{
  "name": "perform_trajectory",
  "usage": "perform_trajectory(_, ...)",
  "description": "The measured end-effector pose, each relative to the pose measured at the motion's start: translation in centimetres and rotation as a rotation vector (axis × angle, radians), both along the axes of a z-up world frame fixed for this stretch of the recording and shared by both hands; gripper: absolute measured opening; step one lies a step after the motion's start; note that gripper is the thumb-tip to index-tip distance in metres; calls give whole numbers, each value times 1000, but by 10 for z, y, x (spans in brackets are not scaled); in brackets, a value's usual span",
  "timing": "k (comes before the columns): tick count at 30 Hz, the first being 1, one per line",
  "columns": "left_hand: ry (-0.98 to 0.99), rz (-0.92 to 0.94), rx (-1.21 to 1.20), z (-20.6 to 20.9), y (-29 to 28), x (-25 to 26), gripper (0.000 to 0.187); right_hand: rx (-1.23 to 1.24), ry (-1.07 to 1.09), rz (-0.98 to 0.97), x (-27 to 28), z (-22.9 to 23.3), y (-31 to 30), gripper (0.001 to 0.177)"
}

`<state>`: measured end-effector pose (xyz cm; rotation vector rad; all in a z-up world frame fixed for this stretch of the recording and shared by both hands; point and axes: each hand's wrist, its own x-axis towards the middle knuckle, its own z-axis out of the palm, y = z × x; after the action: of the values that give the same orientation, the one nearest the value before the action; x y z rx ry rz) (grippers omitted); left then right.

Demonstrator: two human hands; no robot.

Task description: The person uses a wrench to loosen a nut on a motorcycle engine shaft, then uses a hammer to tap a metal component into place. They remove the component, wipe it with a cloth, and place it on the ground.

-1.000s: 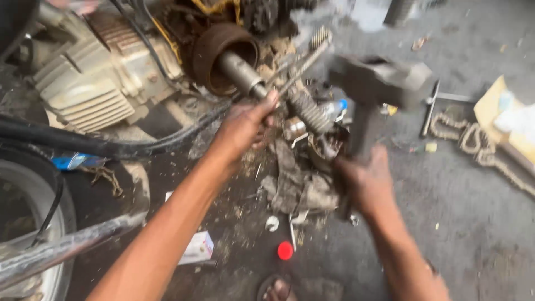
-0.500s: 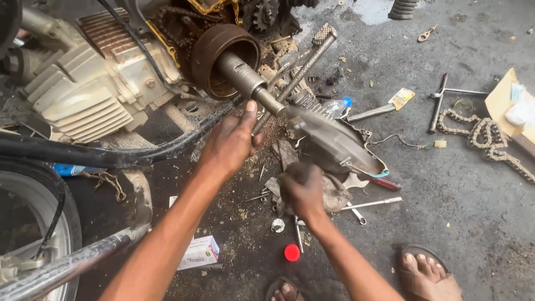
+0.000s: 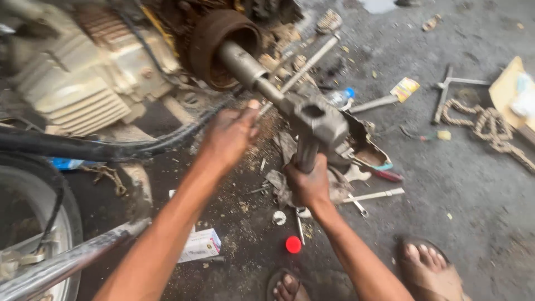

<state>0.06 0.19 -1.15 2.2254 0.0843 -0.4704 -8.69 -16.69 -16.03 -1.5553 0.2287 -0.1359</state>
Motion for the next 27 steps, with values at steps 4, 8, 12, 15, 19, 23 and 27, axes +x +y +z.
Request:
perform_trajectory(4,-34,30,-132,-24,9,1,58,390,-100,-46,-11,-55,-16,12)
perform_trajectory(8,-38,20,-218,-19,18,4,56,160,-587,-36,11,-33,-5,8)
perform_trajectory(12,-27,104,-246,-19,6,4,54,-180,-191,66,7,-15,-18,13)
perform_trajectory(15,-19,184,-312,0,4,-6,51,166,-35,66,-14,-13,-26,29)
perform_trajectory(19,-47,147,-167,3,-4,-14,63,506,-472,63,-16,25,-69,15)
perform_trajectory(23,-116,209,-209,2,-6,-8,57,518,-782,15,13,76,-83,33)
perform_trajectory(27,-76,227,-208,16,-8,-13,60,-100,-83,-8,30,132,-84,20)
